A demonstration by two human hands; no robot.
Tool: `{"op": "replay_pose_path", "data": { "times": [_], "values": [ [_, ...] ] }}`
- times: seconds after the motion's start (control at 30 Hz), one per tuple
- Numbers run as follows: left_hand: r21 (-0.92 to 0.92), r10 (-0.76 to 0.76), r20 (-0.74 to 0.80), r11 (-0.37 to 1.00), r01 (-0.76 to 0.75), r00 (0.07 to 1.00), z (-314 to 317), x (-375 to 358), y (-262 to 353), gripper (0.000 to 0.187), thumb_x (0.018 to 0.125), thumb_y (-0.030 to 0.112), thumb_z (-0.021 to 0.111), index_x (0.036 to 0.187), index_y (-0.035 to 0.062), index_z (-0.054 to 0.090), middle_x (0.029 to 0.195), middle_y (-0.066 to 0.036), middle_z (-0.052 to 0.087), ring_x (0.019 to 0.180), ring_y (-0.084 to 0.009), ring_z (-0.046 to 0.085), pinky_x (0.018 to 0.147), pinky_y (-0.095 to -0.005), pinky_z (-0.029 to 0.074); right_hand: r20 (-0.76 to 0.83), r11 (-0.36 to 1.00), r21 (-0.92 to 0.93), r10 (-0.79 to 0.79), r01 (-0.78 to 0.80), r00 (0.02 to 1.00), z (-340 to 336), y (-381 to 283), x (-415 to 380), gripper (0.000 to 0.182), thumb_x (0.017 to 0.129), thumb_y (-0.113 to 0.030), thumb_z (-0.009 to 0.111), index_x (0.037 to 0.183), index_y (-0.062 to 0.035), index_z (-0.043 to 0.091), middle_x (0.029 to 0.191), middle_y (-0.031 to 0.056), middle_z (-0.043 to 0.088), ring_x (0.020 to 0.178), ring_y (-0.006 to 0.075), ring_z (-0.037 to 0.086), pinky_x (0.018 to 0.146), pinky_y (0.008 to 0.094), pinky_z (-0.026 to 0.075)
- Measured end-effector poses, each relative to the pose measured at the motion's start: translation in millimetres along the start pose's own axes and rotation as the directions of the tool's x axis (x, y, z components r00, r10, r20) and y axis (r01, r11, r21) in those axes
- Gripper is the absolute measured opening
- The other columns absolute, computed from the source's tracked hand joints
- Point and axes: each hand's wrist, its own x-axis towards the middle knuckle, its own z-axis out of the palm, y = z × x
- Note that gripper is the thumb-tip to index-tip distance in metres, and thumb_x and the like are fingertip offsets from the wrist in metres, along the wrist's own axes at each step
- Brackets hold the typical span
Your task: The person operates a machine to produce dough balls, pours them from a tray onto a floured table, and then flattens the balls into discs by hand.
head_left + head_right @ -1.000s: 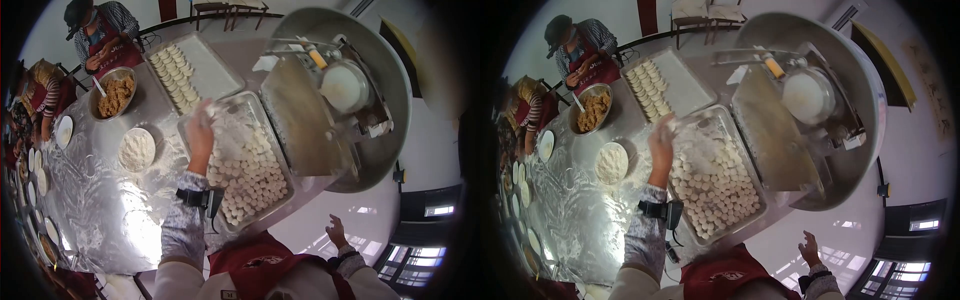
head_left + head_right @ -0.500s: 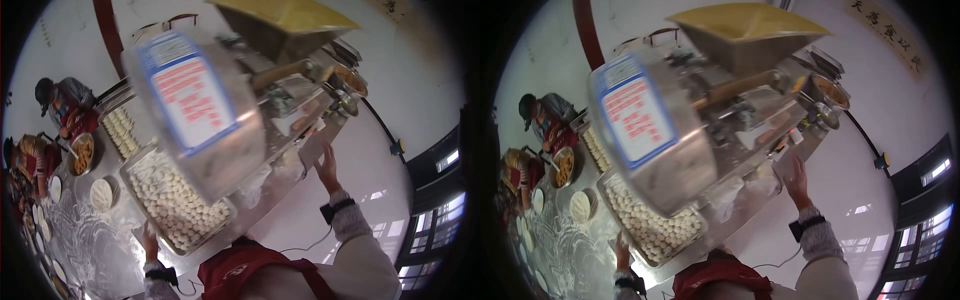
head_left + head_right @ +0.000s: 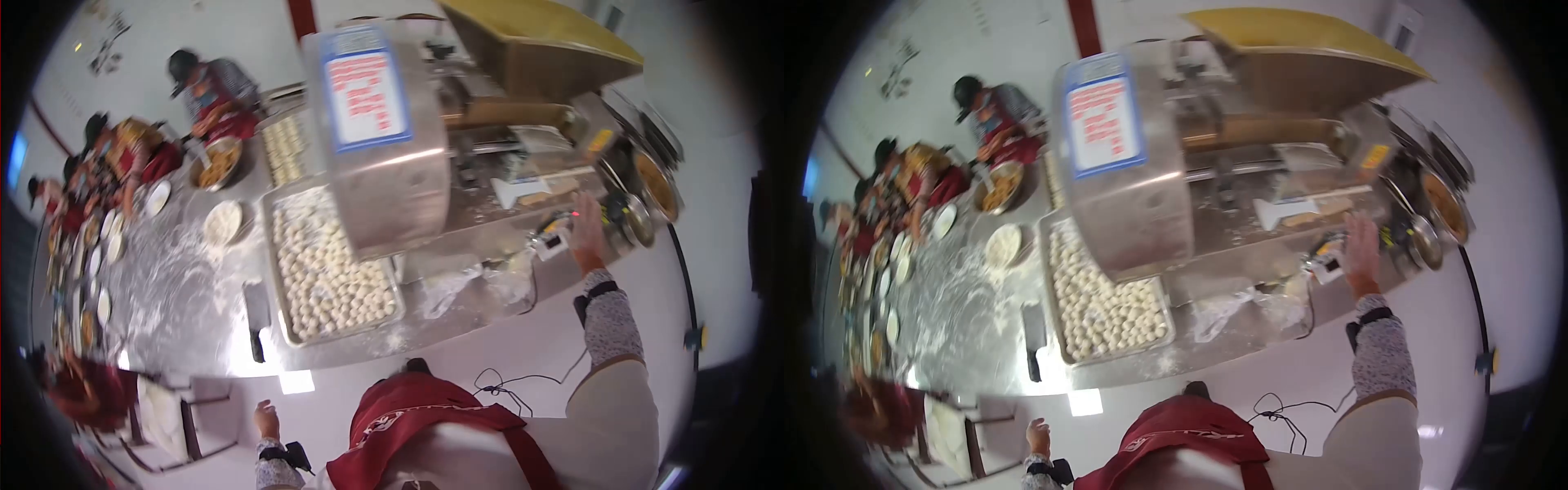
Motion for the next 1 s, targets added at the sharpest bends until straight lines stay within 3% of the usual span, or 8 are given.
{"op": "replay_pose_path", "data": {
  "times": [0.07, 0.2, 0.33, 0.53, 0.63, 0.97, 1.0],
  "values": [
    [0.096, 0.054, -0.010, 0.994, -0.052, 0.999, 5, -13, -63, 0.029, 0.084, 0.004, 0.059, 0.111, 0.0031, 0.069, 0.085, -0.014, 0.072, 0.073, -0.0207, 0.069, 0.066, -0.0341, 0.055, -0.092, 0.997, -0.029, -0.079, 0.077, 0.993, 17, 14, 2, 0.082, 0.078, -0.015, 0.077, 0.150, -0.0068, 0.038, 0.151, 0.0210, 0.039, 0.143, 0.0396, 0.034, 0.120, 0.0500, 0.026],
    [-0.040, -0.221, 0.063, 0.974, 0.224, 0.973, -13, -92, -40, 0.032, 0.085, 0.002, 0.052, 0.112, 0.0021, 0.068, 0.081, -0.013, 0.072, 0.071, -0.0197, 0.069, 0.063, -0.0316, 0.056, -0.075, 0.996, 0.067, -0.048, 0.053, 0.996, 17, 11, 4, 0.089, 0.072, -0.005, 0.080, 0.149, -0.0051, 0.036, 0.149, 0.0226, 0.039, 0.142, 0.0416, 0.034, 0.119, 0.0506, 0.028],
    [-0.133, -0.335, 0.158, 0.925, 0.356, 0.929, -22, -147, -70, 0.033, 0.087, -0.001, 0.047, 0.115, -0.0018, 0.065, 0.084, -0.013, 0.071, 0.070, -0.0187, 0.069, 0.062, -0.0297, 0.055, -0.150, 0.988, 0.084, -0.117, 0.131, 0.982, 15, 7, 8, 0.096, 0.066, -0.002, 0.082, 0.150, -0.0084, 0.036, 0.149, 0.0229, 0.039, 0.140, 0.0437, 0.035, 0.118, 0.0506, 0.031],
    [-0.229, -0.463, 0.271, 0.820, 0.524, 0.844, -39, -197, -103, 0.032, 0.092, -0.001, 0.048, 0.122, -0.0020, 0.061, 0.090, -0.016, 0.072, 0.070, -0.0220, 0.069, 0.060, -0.0296, 0.055, -0.054, 0.988, 0.150, -0.037, 0.045, 0.998, 3, -2, 6, 0.097, 0.069, -0.002, 0.081, 0.152, -0.0075, 0.033, 0.151, 0.0234, 0.036, 0.141, 0.0425, 0.034, 0.117, 0.0484, 0.031],
    [-0.244, -0.471, 0.286, 0.807, 0.538, 0.835, -50, -209, -106, 0.036, 0.091, 0.001, 0.053, 0.127, 0.0007, 0.058, 0.098, -0.018, 0.073, 0.080, -0.0238, 0.072, 0.060, -0.0292, 0.052, -0.075, 0.988, 0.136, -0.069, 0.079, 0.995, 9, 2, 8, 0.096, 0.069, -0.003, 0.081, 0.152, -0.0068, 0.032, 0.151, 0.0240, 0.036, 0.140, 0.0433, 0.034, 0.117, 0.0484, 0.031],
    [-0.282, -0.429, 0.247, 0.826, 0.488, 0.869, -74, -253, -122, 0.033, 0.094, -0.002, 0.050, 0.126, -0.0010, 0.058, 0.093, -0.016, 0.073, 0.074, -0.0219, 0.072, 0.056, -0.0292, 0.052, -0.093, 0.988, 0.058, -0.135, 0.141, 0.986, 7, 1, 12, 0.089, 0.071, -0.002, 0.076, 0.149, -0.0025, 0.033, 0.147, 0.0254, 0.039, 0.139, 0.0434, 0.035, 0.116, 0.0478, 0.032],
    [-0.285, -0.449, 0.241, 0.815, 0.505, 0.860, -75, -259, -125, 0.033, 0.094, -0.002, 0.050, 0.125, -0.0010, 0.058, 0.092, -0.016, 0.073, 0.073, -0.0218, 0.072, 0.054, -0.0285, 0.051, -0.157, 0.981, 0.045, -0.181, 0.190, 0.971, 21, 10, 13, 0.088, 0.072, -0.001, 0.075, 0.149, -0.0022, 0.033, 0.147, 0.0259, 0.040, 0.139, 0.0440, 0.035, 0.116, 0.0479, 0.032]
  ]
}}
